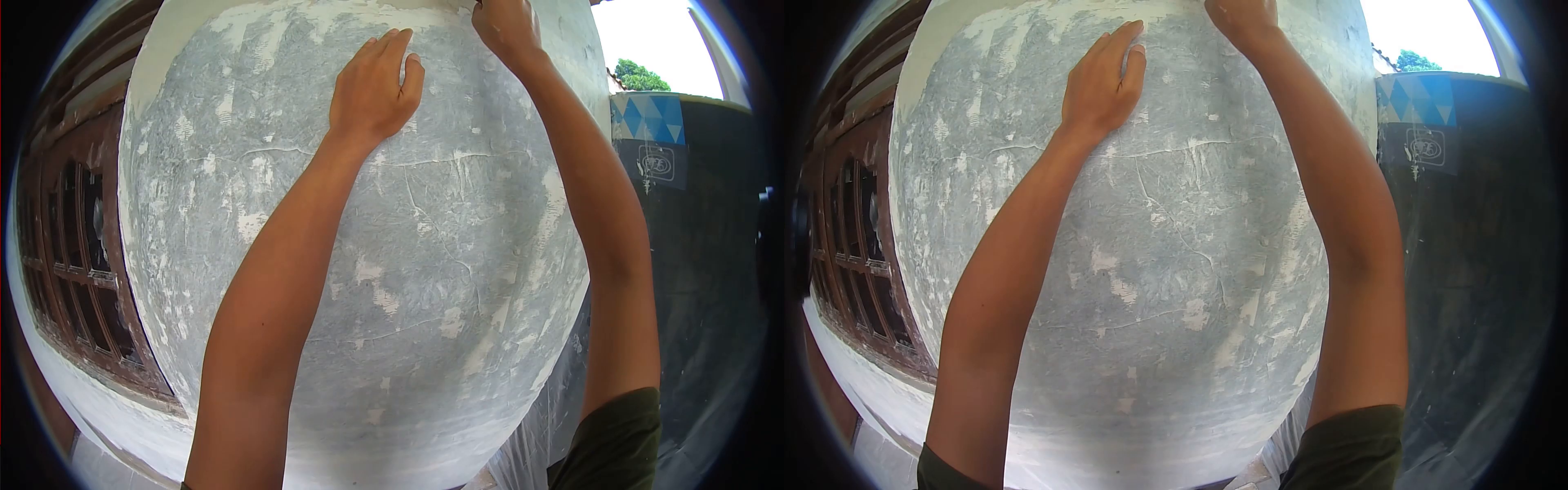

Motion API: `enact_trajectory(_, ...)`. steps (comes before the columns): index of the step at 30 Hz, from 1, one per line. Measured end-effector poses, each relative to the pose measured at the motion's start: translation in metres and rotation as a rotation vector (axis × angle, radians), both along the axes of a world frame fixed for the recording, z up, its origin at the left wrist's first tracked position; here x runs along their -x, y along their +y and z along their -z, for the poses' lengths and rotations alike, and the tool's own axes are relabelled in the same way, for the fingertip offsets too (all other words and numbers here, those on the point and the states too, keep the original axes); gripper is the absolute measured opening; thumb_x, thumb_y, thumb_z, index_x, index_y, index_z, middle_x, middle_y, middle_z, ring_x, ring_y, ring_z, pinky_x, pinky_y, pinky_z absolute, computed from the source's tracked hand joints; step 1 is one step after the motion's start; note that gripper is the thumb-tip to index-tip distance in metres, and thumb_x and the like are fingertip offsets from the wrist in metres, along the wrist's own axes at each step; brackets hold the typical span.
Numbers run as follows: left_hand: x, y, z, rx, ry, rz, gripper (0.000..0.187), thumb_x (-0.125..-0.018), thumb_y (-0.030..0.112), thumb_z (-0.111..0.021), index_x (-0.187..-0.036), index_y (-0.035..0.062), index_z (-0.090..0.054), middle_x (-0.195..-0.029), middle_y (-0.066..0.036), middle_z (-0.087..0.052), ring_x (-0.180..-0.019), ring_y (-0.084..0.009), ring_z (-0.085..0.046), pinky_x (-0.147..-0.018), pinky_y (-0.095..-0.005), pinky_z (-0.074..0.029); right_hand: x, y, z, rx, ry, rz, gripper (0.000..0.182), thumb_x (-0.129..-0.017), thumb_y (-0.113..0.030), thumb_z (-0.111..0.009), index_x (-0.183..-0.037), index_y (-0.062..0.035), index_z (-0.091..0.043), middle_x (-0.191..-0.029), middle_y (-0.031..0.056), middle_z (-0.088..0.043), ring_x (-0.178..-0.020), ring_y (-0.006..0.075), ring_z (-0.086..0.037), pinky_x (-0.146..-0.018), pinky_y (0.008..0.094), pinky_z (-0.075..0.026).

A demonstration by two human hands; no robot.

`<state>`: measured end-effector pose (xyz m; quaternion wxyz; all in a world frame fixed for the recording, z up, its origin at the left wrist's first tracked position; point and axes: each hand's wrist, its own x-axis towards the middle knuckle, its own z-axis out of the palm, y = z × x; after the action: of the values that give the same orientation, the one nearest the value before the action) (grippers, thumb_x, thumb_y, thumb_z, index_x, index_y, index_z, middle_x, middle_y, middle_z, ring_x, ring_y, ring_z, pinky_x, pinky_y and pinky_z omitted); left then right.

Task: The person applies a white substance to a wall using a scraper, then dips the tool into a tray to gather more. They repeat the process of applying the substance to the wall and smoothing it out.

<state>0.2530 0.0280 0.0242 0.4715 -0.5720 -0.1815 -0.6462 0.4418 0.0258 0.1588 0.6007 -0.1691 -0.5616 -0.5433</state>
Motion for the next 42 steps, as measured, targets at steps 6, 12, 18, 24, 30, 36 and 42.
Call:
enact_trajectory(6,-0.001,-0.002,0.002,0.000,-0.004,0.002,0.041,-0.098,0.028,-0.045,-0.131,0.0060,-0.059,-0.131,-0.017,-0.062,-0.125,-0.0389,-0.055,-0.107,-0.0437,-0.042,0.006,0.006,0.038,0.042,-0.083,0.071,0.020,-0.090,-0.005,-0.047,-0.091,0.0051,-0.064,-0.089,0.0277,-0.064,-0.087,0.0452,-0.062,-0.077,0.0522,-0.049)
enact_trajectory(12,-0.002,-0.002,0.001,0.001,0.020,0.003,0.041,-0.098,0.027,-0.046,-0.131,0.0060,-0.059,-0.131,-0.017,-0.062,-0.125,-0.0389,-0.055,-0.107,-0.0435,-0.043,0.009,-0.010,0.062,-0.119,-0.095,0.006,0.013,-0.083,-0.003,-0.055,-0.085,-0.0003,-0.068,-0.088,0.0157,-0.062,-0.088,0.0355,-0.063,-0.077,0.0467,-0.052)
enact_trajectory(18,0.000,-0.001,-0.001,-0.013,0.003,-0.014,0.041,-0.098,0.027,-0.046,-0.131,0.0065,-0.059,-0.131,-0.017,-0.062,-0.125,-0.0400,-0.055,-0.108,-0.0438,-0.042,-0.003,0.008,-0.017,-0.026,-0.018,0.075,0.020,-0.090,-0.005,-0.047,-0.090,0.0045,-0.065,-0.094,0.0271,-0.064,-0.093,0.0430,-0.062,-0.080,0.0508,-0.049)
enact_trajectory(24,-0.002,-0.005,0.001,0.032,-0.008,0.016,0.041,-0.098,0.027,-0.046,-0.131,0.0067,-0.059,-0.131,-0.017,-0.062,-0.126,-0.0405,-0.054,-0.108,-0.0441,-0.041,0.002,0.006,0.053,0.012,-0.084,0.194,0.014,-0.083,-0.002,-0.055,-0.087,0.0001,-0.068,-0.092,0.0158,-0.064,-0.090,0.0360,-0.063,-0.078,0.0482,-0.052)
enact_trajectory(30,-0.001,-0.002,0.000,-0.001,-0.001,-0.010,0.042,-0.098,0.027,-0.045,-0.132,0.0061,-0.059,-0.132,-0.017,-0.062,-0.126,-0.0403,-0.054,-0.108,-0.0439,-0.041,-0.003,0.004,0.015,-0.138,-0.069,0.041,0.016,-0.085,-0.004,-0.052,-0.083,0.0027,-0.067,-0.092,0.0202,-0.064,-0.089,0.0385,-0.062,-0.080,0.0490,-0.050)
enact_trajectory(36,0.000,-0.003,-0.001,-0.006,0.018,0.007,0.042,-0.098,0.027,-0.045,-0.132,0.0055,-0.059,-0.133,-0.017,-0.061,-0.127,-0.0398,-0.054,-0.109,-0.0437,-0.041,-0.017,0.029,-0.004,-0.096,-0.052,0.173,0.015,-0.085,-0.004,-0.053,-0.083,0.0027,-0.066,-0.091,0.0195,-0.063,-0.089,0.0379,-0.062,-0.080,0.0482,-0.050)
enact_trajectory(42,0.000,-0.003,0.000,-0.002,-0.016,-0.012,0.042,-0.098,0.027,-0.045,-0.131,0.0053,-0.060,-0.131,-0.017,-0.062,-0.126,-0.0385,-0.055,-0.107,-0.0435,-0.043,-0.018,0.015,0.058,-0.065,-0.050,0.064,0.015,-0.085,-0.006,-0.058,-0.094,-0.0025,-0.071,-0.095,0.0151,-0.064,-0.093,0.0341,-0.063,-0.083,0.0448,-0.052)
